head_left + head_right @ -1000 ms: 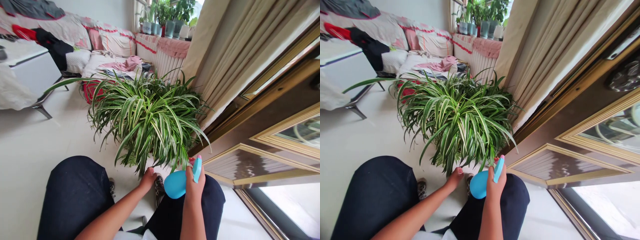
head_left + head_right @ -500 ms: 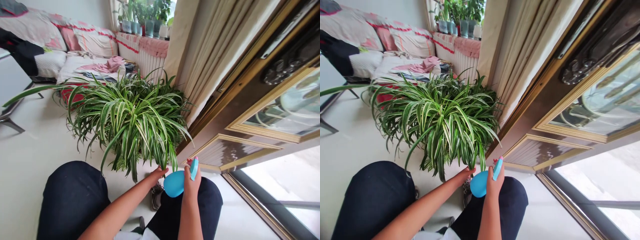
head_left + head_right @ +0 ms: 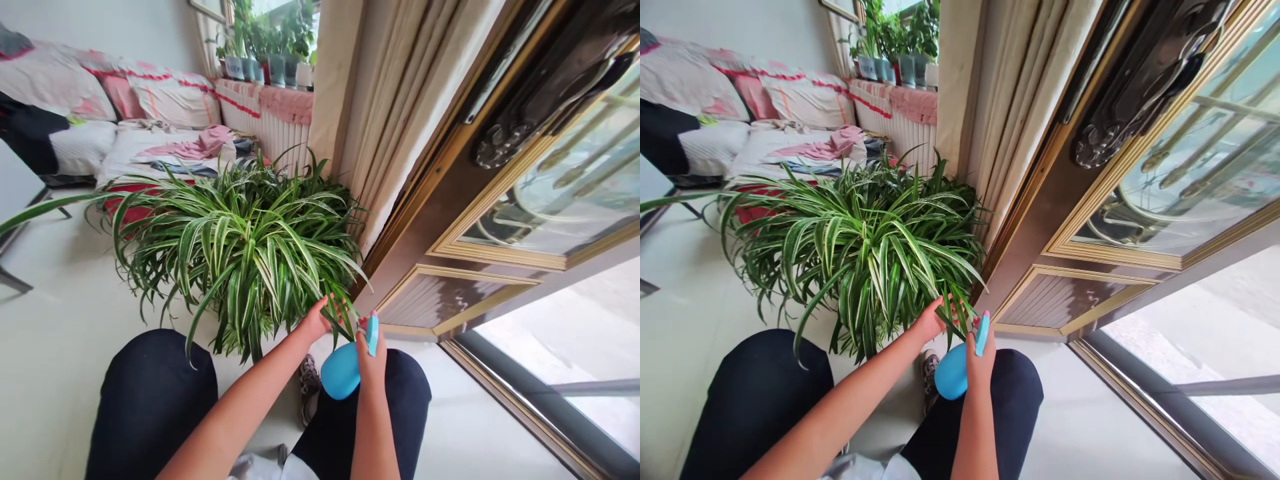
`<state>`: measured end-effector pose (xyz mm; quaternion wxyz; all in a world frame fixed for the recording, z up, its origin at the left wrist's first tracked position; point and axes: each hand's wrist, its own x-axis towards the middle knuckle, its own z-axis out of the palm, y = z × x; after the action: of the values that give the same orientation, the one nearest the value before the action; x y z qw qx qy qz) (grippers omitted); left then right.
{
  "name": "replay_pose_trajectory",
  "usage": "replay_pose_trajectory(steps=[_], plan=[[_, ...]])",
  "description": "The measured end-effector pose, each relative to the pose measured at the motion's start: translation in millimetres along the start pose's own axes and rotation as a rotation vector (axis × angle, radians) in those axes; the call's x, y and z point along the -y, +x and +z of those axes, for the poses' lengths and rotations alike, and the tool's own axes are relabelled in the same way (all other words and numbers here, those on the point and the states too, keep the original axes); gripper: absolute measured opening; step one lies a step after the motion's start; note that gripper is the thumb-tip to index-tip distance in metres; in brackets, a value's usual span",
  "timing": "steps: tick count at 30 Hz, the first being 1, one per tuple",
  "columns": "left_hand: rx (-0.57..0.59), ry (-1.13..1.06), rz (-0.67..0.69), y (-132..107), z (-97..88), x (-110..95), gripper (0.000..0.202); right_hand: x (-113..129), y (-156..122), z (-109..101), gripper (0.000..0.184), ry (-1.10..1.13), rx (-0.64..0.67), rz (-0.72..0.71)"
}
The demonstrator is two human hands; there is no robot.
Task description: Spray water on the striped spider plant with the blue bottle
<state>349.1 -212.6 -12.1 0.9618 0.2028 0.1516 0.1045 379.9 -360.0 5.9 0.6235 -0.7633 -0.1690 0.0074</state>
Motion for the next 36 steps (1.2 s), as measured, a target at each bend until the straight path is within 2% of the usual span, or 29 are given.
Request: replay_pose_trajectory(steps=[9,13,17,23,27,31,36], plan=[[0.006,-0.088,0.037,-4.1,17.6,-36.3,0.049,3.8,-7.7,8.3,0.057,0.105,0.228,-0.096],[0.002,-0.106,0.029,-4.1,24.4,-44.9,0.051,9.3,-12.4,13.6,0.053,0.124,0.306,-0.15],[0.0,-0.108,0.021,-4.4,26.4,-44.4,0.047,13.4,-14.1,17.3,0.05,0.11,0.3,-0.162],[0.018,-0.109,0.021,-0.7,21.9,-41.7,0.045,15.7,-15.0,19.3,0.03,0.075,0.283,-0.123],[0.038,-0.118,0.022,2.0,19.3,-42.2,0.041,16.7,-16.0,22.4,0.025,0.066,0.275,-0.134],[0.051,-0.13,0.026,2.9,17.2,-42.2,0.041,13.6,-16.5,25.3,0.029,0.063,0.267,-0.146],[0.043,-0.149,0.035,2.0,9.3,-39.4,0.044,4.6,-14.9,25.0,0.048,0.057,0.222,-0.137]])
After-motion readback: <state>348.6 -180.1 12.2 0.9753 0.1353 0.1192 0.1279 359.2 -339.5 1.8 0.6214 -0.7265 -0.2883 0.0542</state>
